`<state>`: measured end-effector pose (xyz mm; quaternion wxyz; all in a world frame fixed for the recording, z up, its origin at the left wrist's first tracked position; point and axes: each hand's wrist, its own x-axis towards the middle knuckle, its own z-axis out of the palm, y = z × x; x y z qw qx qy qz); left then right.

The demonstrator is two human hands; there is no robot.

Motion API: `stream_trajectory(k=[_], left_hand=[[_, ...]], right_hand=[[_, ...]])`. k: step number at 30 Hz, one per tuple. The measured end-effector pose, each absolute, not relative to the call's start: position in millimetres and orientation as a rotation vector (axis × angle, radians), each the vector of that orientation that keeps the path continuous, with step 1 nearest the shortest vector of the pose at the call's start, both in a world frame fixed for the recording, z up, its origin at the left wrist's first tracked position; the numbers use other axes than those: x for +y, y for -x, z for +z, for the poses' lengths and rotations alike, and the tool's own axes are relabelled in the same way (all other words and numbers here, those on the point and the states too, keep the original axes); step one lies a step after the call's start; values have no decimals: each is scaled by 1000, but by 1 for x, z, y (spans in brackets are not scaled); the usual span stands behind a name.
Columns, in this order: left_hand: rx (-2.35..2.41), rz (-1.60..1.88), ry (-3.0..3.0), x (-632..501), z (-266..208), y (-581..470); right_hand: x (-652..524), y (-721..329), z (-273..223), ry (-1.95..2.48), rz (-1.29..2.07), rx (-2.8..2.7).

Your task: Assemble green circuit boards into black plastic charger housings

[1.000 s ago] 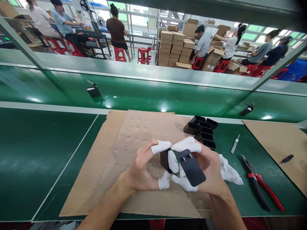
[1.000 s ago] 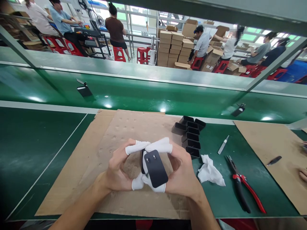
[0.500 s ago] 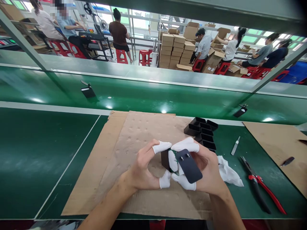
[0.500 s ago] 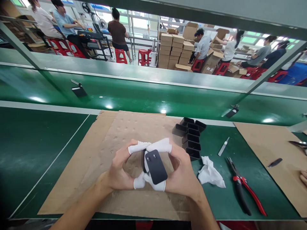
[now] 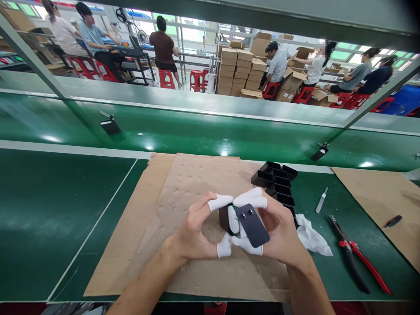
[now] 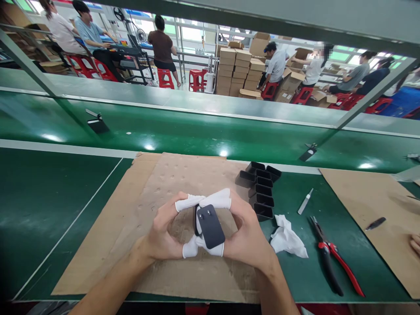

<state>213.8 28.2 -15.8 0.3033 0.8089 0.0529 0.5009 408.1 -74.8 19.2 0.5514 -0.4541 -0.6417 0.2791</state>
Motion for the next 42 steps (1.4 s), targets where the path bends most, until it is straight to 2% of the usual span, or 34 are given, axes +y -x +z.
stream_trajectory(k=[18,23,42], left_hand=[[118,1240,-2068,27,-17,-216],[103,1262,-2098,28,-16,-215],[69,1285,-2086,28,-13,-217]], right_hand=[[-87,-415,21,940,609,-1274],[-82,-410,30,942,697,-1378],[-78,-406,26,1038,558,-1492]])
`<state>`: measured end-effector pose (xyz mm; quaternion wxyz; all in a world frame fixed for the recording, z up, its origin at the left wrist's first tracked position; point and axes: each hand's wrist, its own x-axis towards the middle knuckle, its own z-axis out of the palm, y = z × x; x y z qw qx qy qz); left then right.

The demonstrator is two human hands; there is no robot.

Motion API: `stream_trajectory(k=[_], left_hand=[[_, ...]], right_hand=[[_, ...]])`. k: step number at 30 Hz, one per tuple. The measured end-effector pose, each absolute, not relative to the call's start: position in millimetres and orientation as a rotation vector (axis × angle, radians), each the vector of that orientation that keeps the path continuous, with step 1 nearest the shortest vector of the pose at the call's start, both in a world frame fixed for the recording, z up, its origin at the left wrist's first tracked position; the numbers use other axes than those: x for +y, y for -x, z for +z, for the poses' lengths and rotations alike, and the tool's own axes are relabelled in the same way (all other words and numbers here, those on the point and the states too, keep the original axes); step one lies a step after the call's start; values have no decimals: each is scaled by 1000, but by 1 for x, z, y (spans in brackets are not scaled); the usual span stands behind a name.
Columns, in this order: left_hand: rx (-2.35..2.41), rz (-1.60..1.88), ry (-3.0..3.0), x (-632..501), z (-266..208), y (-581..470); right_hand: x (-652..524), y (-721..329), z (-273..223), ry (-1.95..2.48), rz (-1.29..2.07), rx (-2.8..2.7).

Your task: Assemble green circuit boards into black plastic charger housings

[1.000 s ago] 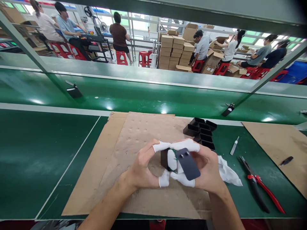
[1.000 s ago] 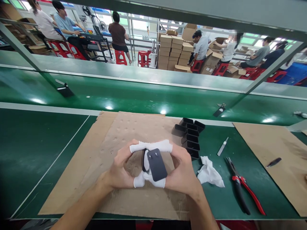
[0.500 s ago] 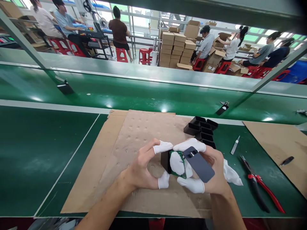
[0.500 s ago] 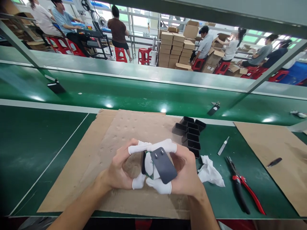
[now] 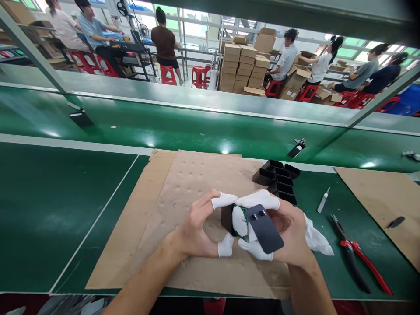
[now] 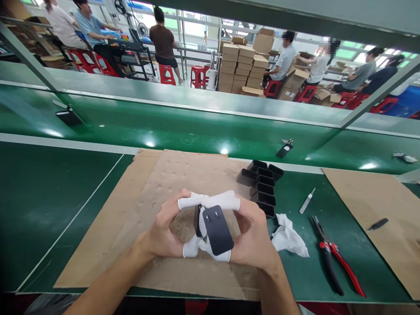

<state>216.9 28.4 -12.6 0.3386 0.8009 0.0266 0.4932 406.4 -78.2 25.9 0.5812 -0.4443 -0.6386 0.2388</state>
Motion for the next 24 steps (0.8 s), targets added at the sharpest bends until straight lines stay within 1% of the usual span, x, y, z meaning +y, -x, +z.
stream_trajectory(k=[9,24], left_hand=[[69,1280,-2086,29,-13,-216],[80,1298,-2093,28,-12,-217]], right_hand=[[-78,-407,22,1022,625,-1489],[-78,-410,20,1068,636,-1483]])
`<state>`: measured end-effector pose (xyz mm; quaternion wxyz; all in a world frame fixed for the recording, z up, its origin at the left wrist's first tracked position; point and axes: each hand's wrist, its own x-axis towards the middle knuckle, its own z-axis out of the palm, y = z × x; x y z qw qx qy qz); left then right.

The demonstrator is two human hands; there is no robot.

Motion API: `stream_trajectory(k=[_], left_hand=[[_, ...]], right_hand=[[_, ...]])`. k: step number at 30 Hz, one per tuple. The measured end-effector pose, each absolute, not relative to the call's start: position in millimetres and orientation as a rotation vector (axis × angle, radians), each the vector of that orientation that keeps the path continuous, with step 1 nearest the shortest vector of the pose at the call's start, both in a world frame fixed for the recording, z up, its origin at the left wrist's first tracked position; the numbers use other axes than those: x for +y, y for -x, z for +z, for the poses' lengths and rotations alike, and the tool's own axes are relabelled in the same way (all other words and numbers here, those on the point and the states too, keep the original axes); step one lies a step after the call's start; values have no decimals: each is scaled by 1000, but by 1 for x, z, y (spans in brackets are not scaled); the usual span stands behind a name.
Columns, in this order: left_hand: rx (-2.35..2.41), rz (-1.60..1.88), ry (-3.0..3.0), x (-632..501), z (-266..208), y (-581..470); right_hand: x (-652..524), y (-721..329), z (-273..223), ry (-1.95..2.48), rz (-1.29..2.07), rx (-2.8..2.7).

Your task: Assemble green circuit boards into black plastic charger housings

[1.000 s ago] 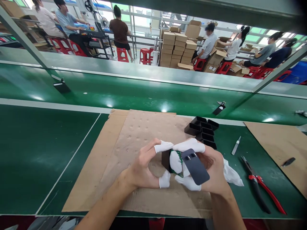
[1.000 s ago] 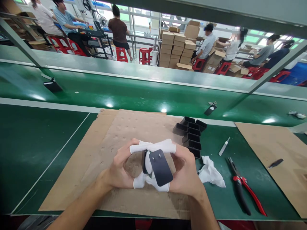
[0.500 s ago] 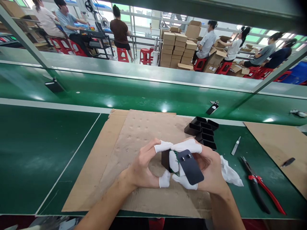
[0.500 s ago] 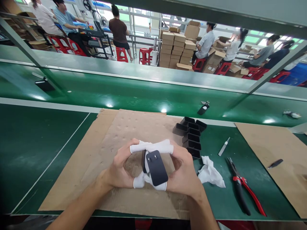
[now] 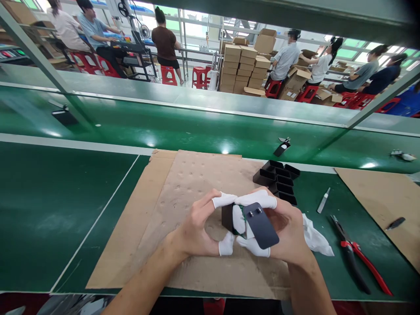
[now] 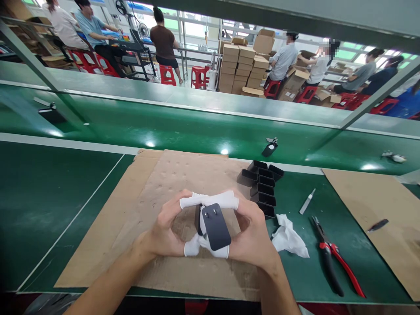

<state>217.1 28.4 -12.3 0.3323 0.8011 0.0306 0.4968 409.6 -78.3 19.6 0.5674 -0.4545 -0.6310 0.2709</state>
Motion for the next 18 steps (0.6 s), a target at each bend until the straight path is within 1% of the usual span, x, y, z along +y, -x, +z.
stream_trajectory(k=[9,18], left_hand=[[100,1285,-2089,28,-14,-217],[106,1282,-2111,28,-17,-217]], right_hand=[[-78,-409,21,1055,621,-1484],[-77,-410,22,1063,678,-1508]])
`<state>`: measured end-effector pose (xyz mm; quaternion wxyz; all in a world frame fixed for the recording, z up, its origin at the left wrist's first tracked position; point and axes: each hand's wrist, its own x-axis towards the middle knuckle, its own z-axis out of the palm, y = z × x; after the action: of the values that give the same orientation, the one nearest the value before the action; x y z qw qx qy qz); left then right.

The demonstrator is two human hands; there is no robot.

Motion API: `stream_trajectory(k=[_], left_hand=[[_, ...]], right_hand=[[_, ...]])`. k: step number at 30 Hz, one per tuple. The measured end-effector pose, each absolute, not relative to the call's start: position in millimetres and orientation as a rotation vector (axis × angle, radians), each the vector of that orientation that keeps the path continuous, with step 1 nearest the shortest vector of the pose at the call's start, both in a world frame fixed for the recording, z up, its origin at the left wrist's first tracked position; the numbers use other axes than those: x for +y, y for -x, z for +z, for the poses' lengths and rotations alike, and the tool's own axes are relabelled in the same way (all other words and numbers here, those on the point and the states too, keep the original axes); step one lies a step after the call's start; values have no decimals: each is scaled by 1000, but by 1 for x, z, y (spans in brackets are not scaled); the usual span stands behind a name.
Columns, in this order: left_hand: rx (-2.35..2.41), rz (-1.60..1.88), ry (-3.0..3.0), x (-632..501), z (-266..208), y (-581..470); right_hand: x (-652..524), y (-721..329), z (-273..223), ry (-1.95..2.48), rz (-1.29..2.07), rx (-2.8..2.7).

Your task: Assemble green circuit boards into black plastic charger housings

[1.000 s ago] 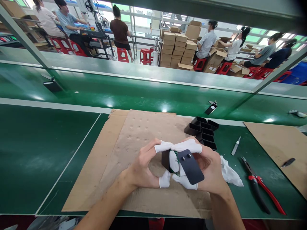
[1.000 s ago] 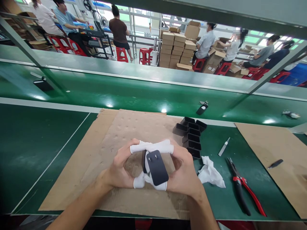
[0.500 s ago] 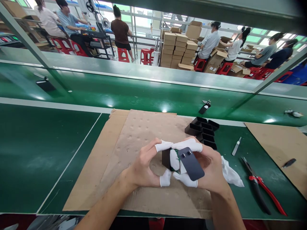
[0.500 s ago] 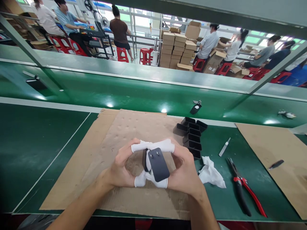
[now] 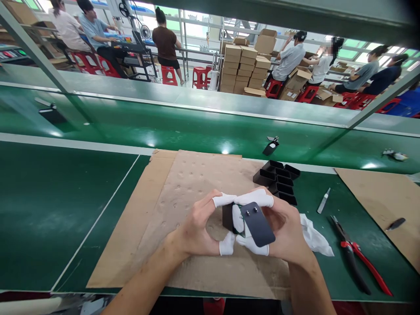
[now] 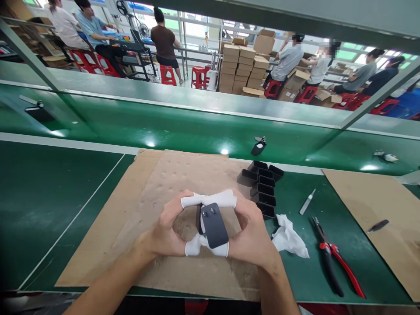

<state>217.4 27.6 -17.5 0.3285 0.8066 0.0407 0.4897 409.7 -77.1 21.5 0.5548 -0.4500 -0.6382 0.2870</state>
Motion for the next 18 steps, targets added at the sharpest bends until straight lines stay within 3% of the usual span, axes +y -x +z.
stream_trajectory(k=[18], left_hand=[[106,1298,-2117,29,-19,-216]], right_hand=[[-75,-410,17,1109,631,-1562]])
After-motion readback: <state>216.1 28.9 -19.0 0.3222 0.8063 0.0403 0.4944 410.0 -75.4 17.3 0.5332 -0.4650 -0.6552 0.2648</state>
